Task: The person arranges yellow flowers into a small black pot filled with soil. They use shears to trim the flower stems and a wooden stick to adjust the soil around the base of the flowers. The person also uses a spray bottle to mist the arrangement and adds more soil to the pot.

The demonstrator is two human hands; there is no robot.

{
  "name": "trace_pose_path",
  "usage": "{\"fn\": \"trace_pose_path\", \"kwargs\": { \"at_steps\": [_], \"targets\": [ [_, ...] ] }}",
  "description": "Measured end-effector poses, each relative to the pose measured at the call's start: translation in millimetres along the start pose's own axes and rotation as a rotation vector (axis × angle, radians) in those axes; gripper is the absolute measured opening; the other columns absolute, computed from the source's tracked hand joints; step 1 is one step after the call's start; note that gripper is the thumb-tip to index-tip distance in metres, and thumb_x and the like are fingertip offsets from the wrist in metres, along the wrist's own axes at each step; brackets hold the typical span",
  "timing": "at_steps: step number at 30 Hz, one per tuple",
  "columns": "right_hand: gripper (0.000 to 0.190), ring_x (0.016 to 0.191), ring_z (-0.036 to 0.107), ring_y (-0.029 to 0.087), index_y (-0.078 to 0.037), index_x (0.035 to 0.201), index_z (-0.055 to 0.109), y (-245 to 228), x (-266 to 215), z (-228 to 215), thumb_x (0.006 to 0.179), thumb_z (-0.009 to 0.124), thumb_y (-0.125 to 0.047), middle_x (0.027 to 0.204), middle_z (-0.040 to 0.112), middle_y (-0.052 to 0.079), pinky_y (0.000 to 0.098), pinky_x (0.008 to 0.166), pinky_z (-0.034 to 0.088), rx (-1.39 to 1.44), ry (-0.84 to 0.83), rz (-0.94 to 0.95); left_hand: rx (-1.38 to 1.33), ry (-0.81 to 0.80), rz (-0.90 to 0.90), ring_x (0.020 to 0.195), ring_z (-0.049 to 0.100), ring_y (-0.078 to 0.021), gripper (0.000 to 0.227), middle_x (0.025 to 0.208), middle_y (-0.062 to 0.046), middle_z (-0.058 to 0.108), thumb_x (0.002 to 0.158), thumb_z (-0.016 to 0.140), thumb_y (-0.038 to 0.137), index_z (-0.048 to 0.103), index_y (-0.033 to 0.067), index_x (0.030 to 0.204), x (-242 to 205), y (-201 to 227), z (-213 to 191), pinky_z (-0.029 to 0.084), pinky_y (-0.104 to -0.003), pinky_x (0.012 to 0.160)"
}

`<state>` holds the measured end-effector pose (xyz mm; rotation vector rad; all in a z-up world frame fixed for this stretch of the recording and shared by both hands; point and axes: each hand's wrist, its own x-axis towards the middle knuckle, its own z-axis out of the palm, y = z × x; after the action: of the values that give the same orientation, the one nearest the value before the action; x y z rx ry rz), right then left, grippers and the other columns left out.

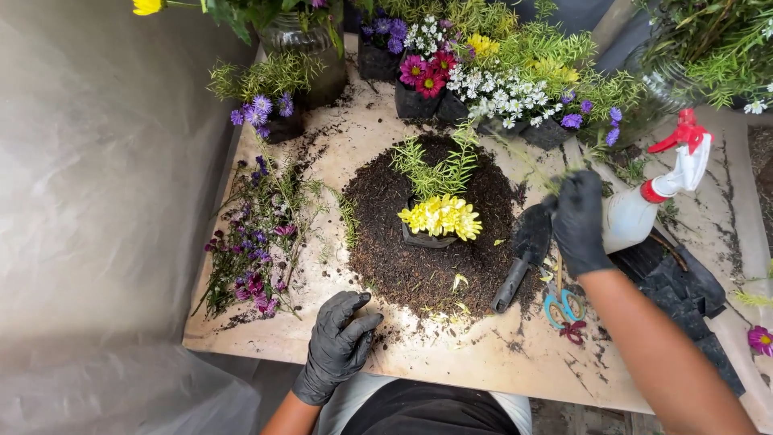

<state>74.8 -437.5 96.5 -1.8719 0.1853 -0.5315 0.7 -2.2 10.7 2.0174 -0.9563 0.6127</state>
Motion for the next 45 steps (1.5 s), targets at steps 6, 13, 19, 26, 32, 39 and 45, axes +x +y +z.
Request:
{"fn": "trace_pose_path", "kwargs": {
  "at_steps": [6,13,19,26,32,39,45],
  "targets": [
    [0.011,0.091,0.046,0.010,-0.011,0.107,0.047,-25,-111,-31,0.116,0.047,-0.017,0.112,0.049,0.002,0.0228,0.081,0.048,0.444,0.242,0.338,-0.095,0.045,0.080,0.114,0.063,-0.0361,0.025,0.133,-0.015,0.062,0.098,0.061,0.012,0.066,0.0166,0.122,16,18,5,0.053,-0.057,0.103],
    [0.027,0.089,0.044,0.027,0.003,0.118,0.059,22,-236,5,0.101,0.060,-0.018,0.107,0.054,0.018,0.0358,0.073,0.041,-0.359,0.224,-0.148,-0.657,-0.151,-0.105,0.124,0.059,-0.0331,0.040,0.139,-0.019,0.056,0.102,0.064,0.025,0.053,0.0094,0.136,61,89,43,0.052,-0.043,0.105],
    [0.027,0.099,0.065,0.027,-0.008,0.124,0.056,80,-275,48,0.102,0.061,-0.022,0.108,0.065,0.013,0.0384,0.087,0.055,-0.026,0.234,0.029,-0.877,-0.177,-0.239,0.081,0.054,-0.0217,0.023,0.100,-0.008,0.053,0.102,0.066,0.022,0.060,0.0091,0.120,56,100,84,0.046,-0.035,0.073],
    [0.043,0.059,0.054,0.016,-0.014,0.095,0.073,155,-273,50,0.099,0.066,-0.056,0.071,0.056,-0.001,0.0414,0.061,0.053,0.532,-0.113,-0.097,-0.924,-0.146,-0.246,0.062,0.050,-0.0108,0.015,0.097,-0.008,0.068,0.097,0.072,0.002,0.068,0.0062,0.111,42,94,73,0.040,-0.026,0.054],
    [0.092,0.072,0.072,0.023,-0.030,0.165,0.020,-2,-210,41,0.091,0.071,-0.011,0.093,0.076,0.008,0.0449,0.074,0.060,-0.276,-0.305,-0.934,-0.844,0.108,-0.183,0.102,0.073,-0.0287,0.017,0.102,-0.015,0.072,0.094,0.068,-0.004,0.068,0.0071,0.106,28,67,37,0.061,-0.037,0.088],
    [0.035,0.089,0.074,0.029,-0.015,0.120,0.067,64,-201,-6,0.089,0.076,-0.027,0.108,0.076,0.008,0.0472,0.069,0.060,-0.491,-0.365,-0.740,-0.626,0.746,-0.569,0.113,0.068,-0.0263,0.032,0.119,-0.015,0.071,0.093,0.060,-0.013,0.066,0.0065,0.118,25,-20,-57,0.062,-0.037,0.098],
    [0.037,0.110,0.069,0.031,-0.024,0.131,0.065,67,-198,-26,0.095,0.068,-0.032,0.124,0.071,0.002,0.0501,0.090,0.063,-0.537,-0.480,-0.659,-0.322,0.832,-0.725,0.109,0.067,-0.0196,0.026,0.117,-0.007,0.070,0.097,0.069,0.002,0.067,0.0069,0.123,13,-63,-92,0.058,-0.033,0.099]
  ]
}}
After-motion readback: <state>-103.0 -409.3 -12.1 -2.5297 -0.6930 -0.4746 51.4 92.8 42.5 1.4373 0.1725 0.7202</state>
